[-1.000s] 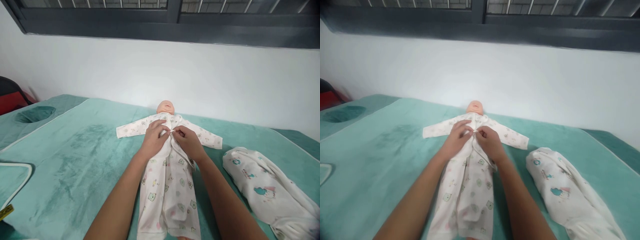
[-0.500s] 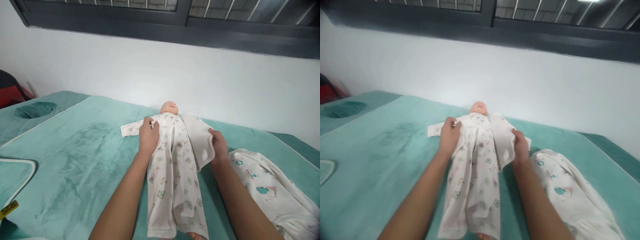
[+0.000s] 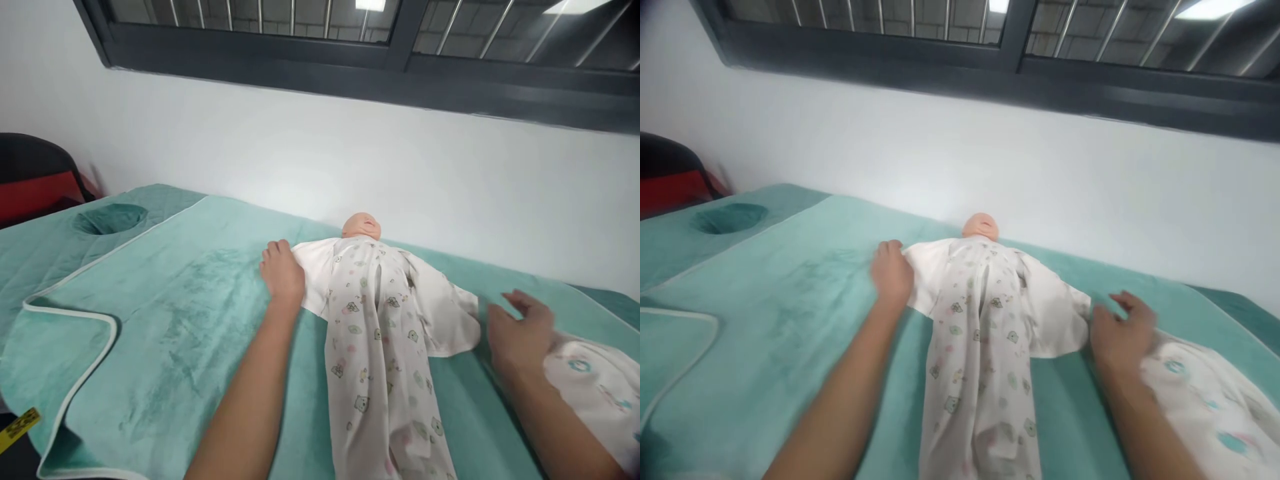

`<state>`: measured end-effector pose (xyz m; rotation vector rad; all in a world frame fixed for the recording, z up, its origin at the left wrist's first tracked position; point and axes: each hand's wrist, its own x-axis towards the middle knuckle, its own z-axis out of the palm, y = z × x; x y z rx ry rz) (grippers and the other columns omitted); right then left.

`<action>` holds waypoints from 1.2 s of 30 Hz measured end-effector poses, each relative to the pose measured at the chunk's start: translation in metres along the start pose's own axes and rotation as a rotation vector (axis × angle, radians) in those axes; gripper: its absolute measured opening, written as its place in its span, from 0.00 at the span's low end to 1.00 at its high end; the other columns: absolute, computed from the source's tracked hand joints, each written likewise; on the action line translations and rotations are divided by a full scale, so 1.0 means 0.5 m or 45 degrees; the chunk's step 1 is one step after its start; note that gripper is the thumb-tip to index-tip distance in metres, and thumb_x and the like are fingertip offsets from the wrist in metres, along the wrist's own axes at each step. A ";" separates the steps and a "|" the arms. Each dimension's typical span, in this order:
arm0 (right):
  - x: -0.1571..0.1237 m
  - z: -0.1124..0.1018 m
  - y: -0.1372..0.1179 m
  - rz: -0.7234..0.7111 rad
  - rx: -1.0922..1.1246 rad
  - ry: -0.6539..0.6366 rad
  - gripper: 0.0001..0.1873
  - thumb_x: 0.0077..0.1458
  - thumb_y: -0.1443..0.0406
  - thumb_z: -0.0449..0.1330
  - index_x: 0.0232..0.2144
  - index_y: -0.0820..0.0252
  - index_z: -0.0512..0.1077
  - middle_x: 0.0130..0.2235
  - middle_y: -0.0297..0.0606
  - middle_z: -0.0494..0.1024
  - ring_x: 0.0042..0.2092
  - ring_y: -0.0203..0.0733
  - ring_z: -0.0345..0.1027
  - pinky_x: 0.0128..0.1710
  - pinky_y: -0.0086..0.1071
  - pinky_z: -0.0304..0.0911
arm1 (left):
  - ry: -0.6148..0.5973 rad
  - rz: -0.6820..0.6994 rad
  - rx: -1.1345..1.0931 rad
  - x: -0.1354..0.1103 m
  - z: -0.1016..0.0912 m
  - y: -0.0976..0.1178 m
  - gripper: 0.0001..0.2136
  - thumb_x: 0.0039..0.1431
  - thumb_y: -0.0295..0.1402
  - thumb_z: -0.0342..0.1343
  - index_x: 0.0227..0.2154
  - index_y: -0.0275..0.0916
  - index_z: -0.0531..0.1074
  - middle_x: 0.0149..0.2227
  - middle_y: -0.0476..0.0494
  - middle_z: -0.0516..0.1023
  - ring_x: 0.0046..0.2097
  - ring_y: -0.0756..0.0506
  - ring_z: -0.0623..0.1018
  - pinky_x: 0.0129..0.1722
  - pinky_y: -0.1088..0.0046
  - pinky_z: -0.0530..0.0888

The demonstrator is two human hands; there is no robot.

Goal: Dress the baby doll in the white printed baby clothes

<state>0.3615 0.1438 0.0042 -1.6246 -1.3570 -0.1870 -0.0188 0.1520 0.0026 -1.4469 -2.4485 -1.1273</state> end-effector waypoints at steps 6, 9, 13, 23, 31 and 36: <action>-0.001 0.107 -0.249 -0.395 0.238 -0.651 0.17 0.57 0.60 0.52 0.48 0.54 0.70 0.51 0.40 0.73 0.51 0.47 0.68 0.53 0.43 0.63 | -0.124 0.604 0.010 -0.009 0.059 0.080 0.12 0.64 0.34 0.46 0.48 0.40 0.67 0.52 0.39 0.72 0.55 0.41 0.68 0.55 0.61 0.62; 0.016 0.200 -0.358 -0.736 0.043 -1.012 0.17 0.56 0.63 0.53 0.47 0.58 0.70 0.52 0.43 0.73 0.54 0.48 0.64 0.55 0.40 0.59 | -0.284 0.552 0.081 0.016 0.087 0.078 0.12 0.64 0.38 0.46 0.44 0.39 0.70 0.47 0.39 0.75 0.51 0.40 0.72 0.53 0.59 0.63; 0.043 0.296 -0.420 -0.980 -0.325 -1.249 0.13 0.55 0.65 0.53 0.42 0.61 0.71 0.47 0.46 0.74 0.48 0.49 0.67 0.43 0.36 0.62 | -0.414 0.366 0.159 0.060 0.092 0.054 0.12 0.63 0.37 0.45 0.39 0.40 0.73 0.42 0.38 0.77 0.46 0.39 0.76 0.46 0.61 0.67; 0.064 0.336 -0.423 -1.165 -0.308 -1.494 0.20 0.51 0.62 0.58 0.49 0.52 0.71 0.52 0.40 0.72 0.48 0.47 0.68 0.37 0.32 0.61 | -0.434 0.204 0.076 0.088 0.084 0.030 0.13 0.61 0.34 0.46 0.41 0.44 0.75 0.41 0.41 0.80 0.44 0.41 0.77 0.40 0.67 0.70; 0.057 0.378 -0.446 -1.222 -0.386 -1.622 0.21 0.51 0.59 0.60 0.50 0.49 0.70 0.46 0.37 0.77 0.41 0.47 0.72 0.30 0.31 0.59 | -0.442 0.177 0.032 0.089 0.088 0.031 0.14 0.60 0.36 0.46 0.44 0.45 0.74 0.44 0.41 0.79 0.47 0.39 0.77 0.41 0.65 0.70; 0.069 0.342 -0.443 -1.358 -0.471 -1.501 0.23 0.56 0.57 0.56 0.55 0.44 0.66 0.47 0.40 0.75 0.43 0.48 0.70 0.34 0.33 0.59 | -0.337 0.206 -0.062 0.067 0.069 0.028 0.15 0.62 0.35 0.45 0.48 0.47 0.71 0.46 0.44 0.79 0.48 0.41 0.76 0.43 0.67 0.69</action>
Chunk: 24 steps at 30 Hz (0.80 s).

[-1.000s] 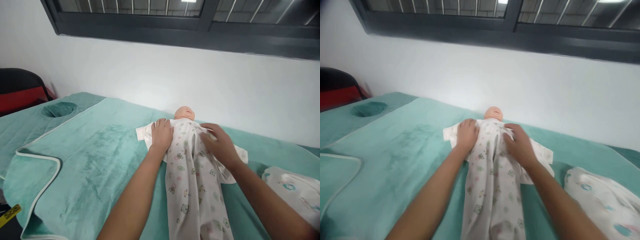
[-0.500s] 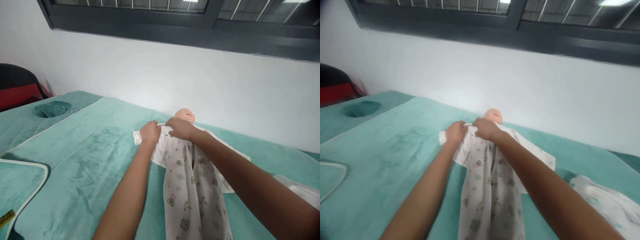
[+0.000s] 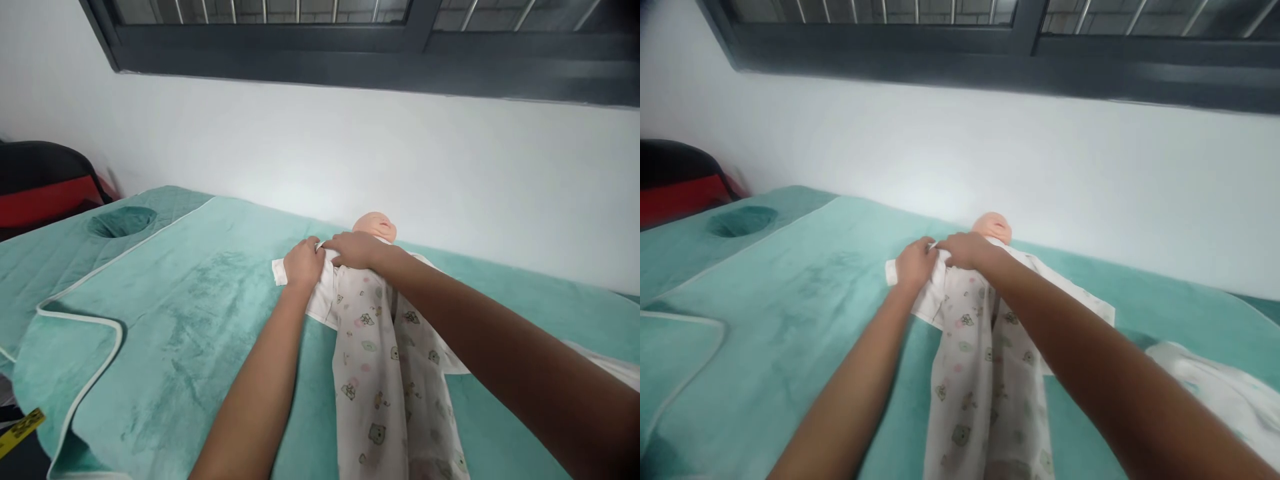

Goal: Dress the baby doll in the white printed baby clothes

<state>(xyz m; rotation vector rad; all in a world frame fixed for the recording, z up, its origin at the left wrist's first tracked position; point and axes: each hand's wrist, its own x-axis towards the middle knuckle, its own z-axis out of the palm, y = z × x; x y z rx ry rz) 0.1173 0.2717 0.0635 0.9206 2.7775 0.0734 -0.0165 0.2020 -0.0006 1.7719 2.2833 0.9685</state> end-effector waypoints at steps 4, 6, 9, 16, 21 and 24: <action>-0.038 -0.027 0.007 0.018 -0.109 0.018 0.23 0.60 0.53 0.53 0.58 0.39 0.64 0.45 0.41 0.73 0.42 0.47 0.69 0.33 0.33 0.57 | 0.067 0.031 -0.017 -0.026 -0.014 -0.002 0.15 0.63 0.32 0.44 0.49 0.48 0.70 0.47 0.46 0.78 0.48 0.44 0.75 0.43 0.70 0.68; -0.059 -0.042 0.011 0.039 -0.155 0.027 0.22 0.60 0.53 0.51 0.57 0.39 0.65 0.44 0.41 0.73 0.41 0.46 0.68 0.33 0.32 0.56 | 0.097 0.027 -0.015 -0.036 -0.020 -0.005 0.15 0.63 0.31 0.44 0.48 0.48 0.70 0.48 0.46 0.77 0.48 0.44 0.75 0.43 0.70 0.68; -0.095 -0.061 0.018 0.077 -0.196 0.063 0.21 0.61 0.55 0.50 0.56 0.41 0.66 0.45 0.41 0.72 0.42 0.47 0.67 0.33 0.33 0.55 | 0.090 -0.017 -0.016 -0.047 -0.025 -0.012 0.15 0.63 0.30 0.44 0.47 0.50 0.71 0.48 0.47 0.77 0.47 0.43 0.76 0.40 0.70 0.68; -0.145 -0.075 0.031 0.105 -0.148 0.134 0.22 0.61 0.57 0.51 0.57 0.42 0.65 0.46 0.40 0.72 0.45 0.49 0.66 0.36 0.35 0.55 | -0.019 -0.095 0.012 -0.055 -0.019 -0.029 0.17 0.61 0.27 0.43 0.47 0.49 0.70 0.46 0.46 0.78 0.45 0.43 0.77 0.37 0.70 0.67; -0.150 -0.070 0.039 0.119 -0.105 0.186 0.22 0.61 0.57 0.51 0.57 0.43 0.65 0.46 0.41 0.72 0.46 0.49 0.66 0.36 0.35 0.55 | -0.091 -0.055 0.069 -0.055 -0.017 -0.022 0.16 0.60 0.26 0.44 0.46 0.48 0.71 0.45 0.43 0.77 0.46 0.42 0.76 0.39 0.68 0.68; -0.139 -0.052 0.029 0.115 -0.040 0.223 0.22 0.61 0.57 0.51 0.57 0.42 0.65 0.46 0.40 0.73 0.46 0.49 0.66 0.37 0.34 0.56 | -0.037 0.072 0.152 -0.061 -0.023 -0.005 0.21 0.60 0.25 0.45 0.56 0.46 0.64 0.50 0.40 0.73 0.51 0.41 0.72 0.45 0.66 0.67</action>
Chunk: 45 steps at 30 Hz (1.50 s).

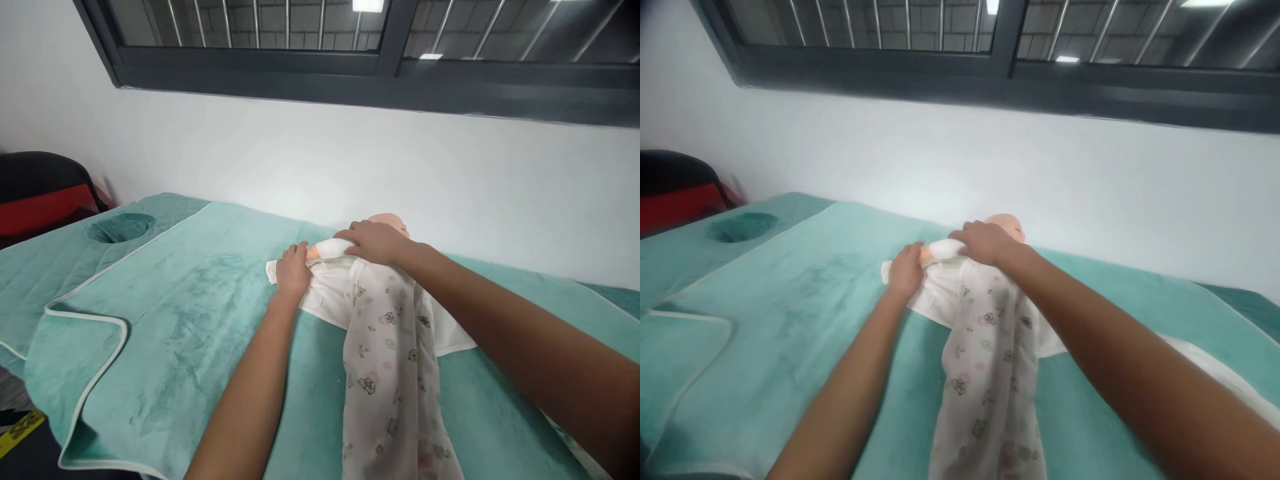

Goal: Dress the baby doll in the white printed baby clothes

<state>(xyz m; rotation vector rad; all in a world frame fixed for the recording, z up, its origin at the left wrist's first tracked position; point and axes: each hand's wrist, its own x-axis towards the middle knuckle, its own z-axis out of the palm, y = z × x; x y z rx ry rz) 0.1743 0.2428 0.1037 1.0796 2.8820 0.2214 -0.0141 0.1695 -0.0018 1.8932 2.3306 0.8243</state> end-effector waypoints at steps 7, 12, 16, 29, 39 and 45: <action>0.033 0.050 -0.022 0.010 0.369 0.004 0.23 0.57 0.61 0.54 0.55 0.49 0.67 0.53 0.38 0.73 0.50 0.48 0.68 0.46 0.37 0.61 | 0.036 0.160 0.177 0.001 -0.010 -0.012 0.16 0.61 0.31 0.48 0.51 0.48 0.67 0.48 0.42 0.73 0.52 0.39 0.69 0.50 0.61 0.64; -0.059 0.083 0.035 0.319 0.839 0.319 0.20 0.61 0.59 0.48 0.53 0.52 0.70 0.57 0.34 0.71 0.57 0.45 0.64 0.57 0.39 0.58 | -0.033 -0.007 0.227 0.004 -0.002 -0.017 0.15 0.58 0.27 0.49 0.48 0.44 0.68 0.47 0.39 0.74 0.51 0.38 0.70 0.49 0.60 0.66; -0.174 0.172 0.077 0.705 0.916 0.595 0.22 0.61 0.57 0.47 0.53 0.55 0.70 0.56 0.38 0.72 0.56 0.47 0.65 0.57 0.43 0.59 | -0.093 -0.017 0.217 -0.001 0.006 -0.009 0.16 0.58 0.27 0.48 0.50 0.40 0.66 0.50 0.36 0.73 0.54 0.37 0.70 0.53 0.56 0.65; -0.237 0.246 0.106 0.921 0.561 0.828 0.26 0.51 0.71 0.48 0.51 0.56 0.70 0.52 0.37 0.76 0.50 0.50 0.69 0.50 0.40 0.61 | 0.108 0.554 -0.042 -0.053 -0.026 0.217 0.17 0.58 0.24 0.44 0.49 0.38 0.69 0.53 0.41 0.74 0.62 0.42 0.64 0.62 0.60 0.61; -0.265 0.238 0.136 1.241 0.631 0.533 0.19 0.59 0.59 0.49 0.50 0.54 0.70 0.43 0.42 0.79 0.44 0.51 0.71 0.38 0.36 0.57 | -0.642 0.820 0.475 0.017 0.069 0.466 0.17 0.57 0.31 0.52 0.50 0.38 0.70 0.51 0.35 0.73 0.52 0.38 0.72 0.50 0.60 0.67; -0.261 0.223 0.142 1.204 0.604 0.405 0.19 0.61 0.55 0.46 0.44 0.52 0.72 0.44 0.42 0.78 0.44 0.51 0.70 0.33 0.34 0.52 | -0.757 0.773 0.583 0.042 0.109 0.488 0.17 0.50 0.31 0.59 0.45 0.39 0.74 0.50 0.35 0.76 0.54 0.34 0.70 0.53 0.53 0.63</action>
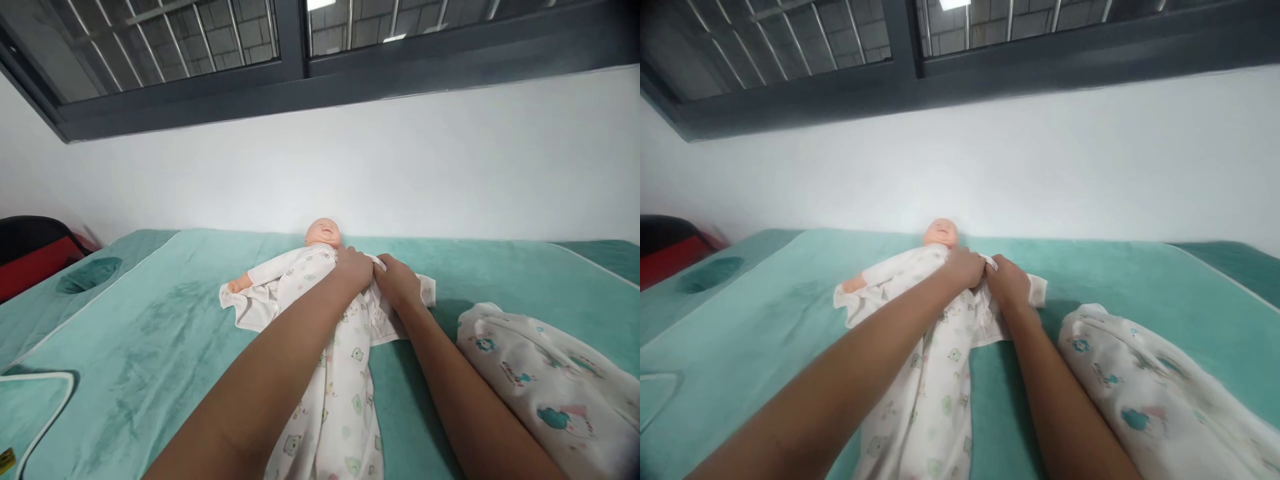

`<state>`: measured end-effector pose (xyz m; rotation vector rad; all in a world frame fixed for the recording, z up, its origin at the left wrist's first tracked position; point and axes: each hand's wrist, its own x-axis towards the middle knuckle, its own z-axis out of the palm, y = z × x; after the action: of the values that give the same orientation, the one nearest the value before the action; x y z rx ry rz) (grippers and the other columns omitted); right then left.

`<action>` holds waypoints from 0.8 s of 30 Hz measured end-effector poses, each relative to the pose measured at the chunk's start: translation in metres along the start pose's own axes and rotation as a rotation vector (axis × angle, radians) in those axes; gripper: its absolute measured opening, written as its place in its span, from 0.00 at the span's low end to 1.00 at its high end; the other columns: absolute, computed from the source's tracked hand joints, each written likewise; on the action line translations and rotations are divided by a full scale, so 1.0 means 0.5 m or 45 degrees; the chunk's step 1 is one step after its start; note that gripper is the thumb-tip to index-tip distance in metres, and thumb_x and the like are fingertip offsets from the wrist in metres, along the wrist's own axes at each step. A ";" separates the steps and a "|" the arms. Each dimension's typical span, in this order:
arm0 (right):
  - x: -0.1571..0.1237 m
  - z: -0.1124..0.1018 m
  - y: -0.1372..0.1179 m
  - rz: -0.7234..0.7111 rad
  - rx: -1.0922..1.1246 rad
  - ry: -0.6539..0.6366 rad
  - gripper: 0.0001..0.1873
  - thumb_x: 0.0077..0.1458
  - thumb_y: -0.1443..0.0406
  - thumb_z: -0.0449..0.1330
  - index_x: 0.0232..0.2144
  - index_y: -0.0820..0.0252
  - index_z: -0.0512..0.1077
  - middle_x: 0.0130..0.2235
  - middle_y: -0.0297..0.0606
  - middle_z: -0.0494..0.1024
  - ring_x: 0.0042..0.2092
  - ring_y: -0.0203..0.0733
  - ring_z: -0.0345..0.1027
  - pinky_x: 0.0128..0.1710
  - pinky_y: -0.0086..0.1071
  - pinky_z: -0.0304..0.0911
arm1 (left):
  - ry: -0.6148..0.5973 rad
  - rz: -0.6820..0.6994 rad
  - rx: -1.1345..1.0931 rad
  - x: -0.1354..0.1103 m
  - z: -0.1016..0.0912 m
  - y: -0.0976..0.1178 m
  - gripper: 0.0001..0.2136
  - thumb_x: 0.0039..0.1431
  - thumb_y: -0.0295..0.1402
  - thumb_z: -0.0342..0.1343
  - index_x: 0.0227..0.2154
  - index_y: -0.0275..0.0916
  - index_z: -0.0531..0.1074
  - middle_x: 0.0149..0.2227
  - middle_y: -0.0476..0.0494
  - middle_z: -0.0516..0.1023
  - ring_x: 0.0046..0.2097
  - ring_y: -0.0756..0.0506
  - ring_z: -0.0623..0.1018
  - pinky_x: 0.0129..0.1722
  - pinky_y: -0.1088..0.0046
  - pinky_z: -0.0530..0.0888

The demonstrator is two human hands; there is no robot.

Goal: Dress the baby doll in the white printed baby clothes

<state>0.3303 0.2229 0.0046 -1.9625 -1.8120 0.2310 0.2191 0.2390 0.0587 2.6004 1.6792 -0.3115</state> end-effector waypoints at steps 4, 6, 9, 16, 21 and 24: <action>0.008 -0.001 0.004 0.009 0.032 -0.027 0.18 0.60 0.56 0.46 0.42 0.52 0.73 0.41 0.41 0.78 0.41 0.48 0.69 0.31 0.33 0.49 | -0.024 0.026 0.020 0.015 0.000 -0.009 0.15 0.53 0.31 0.56 0.45 0.40 0.74 0.50 0.36 0.76 0.53 0.35 0.70 0.53 0.51 0.63; 0.013 0.001 0.008 0.005 0.079 -0.010 0.17 0.59 0.58 0.47 0.41 0.53 0.73 0.40 0.40 0.78 0.40 0.46 0.69 0.31 0.32 0.50 | -0.008 0.047 0.028 0.010 -0.004 -0.019 0.15 0.55 0.31 0.53 0.46 0.41 0.73 0.50 0.36 0.76 0.53 0.36 0.70 0.52 0.52 0.64; 0.019 0.003 0.013 0.006 0.215 0.052 0.15 0.57 0.60 0.48 0.40 0.52 0.73 0.39 0.38 0.79 0.39 0.45 0.69 0.32 0.31 0.52 | 0.014 0.065 0.044 -0.009 -0.017 -0.041 0.15 0.54 0.30 0.54 0.46 0.40 0.72 0.49 0.37 0.76 0.51 0.37 0.70 0.50 0.56 0.66; 0.028 -0.005 0.022 0.036 0.542 0.190 0.14 0.52 0.62 0.51 0.37 0.54 0.74 0.36 0.36 0.79 0.38 0.43 0.69 0.36 0.32 0.57 | 0.102 0.032 0.101 -0.069 -0.073 -0.111 0.15 0.54 0.26 0.52 0.46 0.37 0.69 0.48 0.36 0.74 0.49 0.38 0.71 0.45 0.59 0.70; 0.036 -0.004 0.034 0.094 0.825 0.210 0.16 0.47 0.61 0.53 0.35 0.59 0.74 0.37 0.39 0.79 0.39 0.44 0.69 0.39 0.34 0.60 | 0.159 -0.056 0.120 -0.116 -0.088 -0.148 0.15 0.53 0.23 0.51 0.45 0.35 0.67 0.45 0.35 0.74 0.47 0.38 0.72 0.43 0.61 0.70; 0.037 0.004 0.038 0.143 1.006 0.201 0.17 0.44 0.62 0.54 0.36 0.61 0.75 0.37 0.40 0.79 0.39 0.45 0.70 0.39 0.35 0.62 | 0.198 -0.080 0.106 -0.136 -0.089 -0.154 0.15 0.53 0.23 0.50 0.45 0.36 0.67 0.44 0.36 0.74 0.47 0.38 0.72 0.43 0.61 0.69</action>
<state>0.3489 0.2407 -0.0023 -1.4548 -1.2312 0.6870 0.1289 0.2158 0.1211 2.6994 1.8376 -0.1889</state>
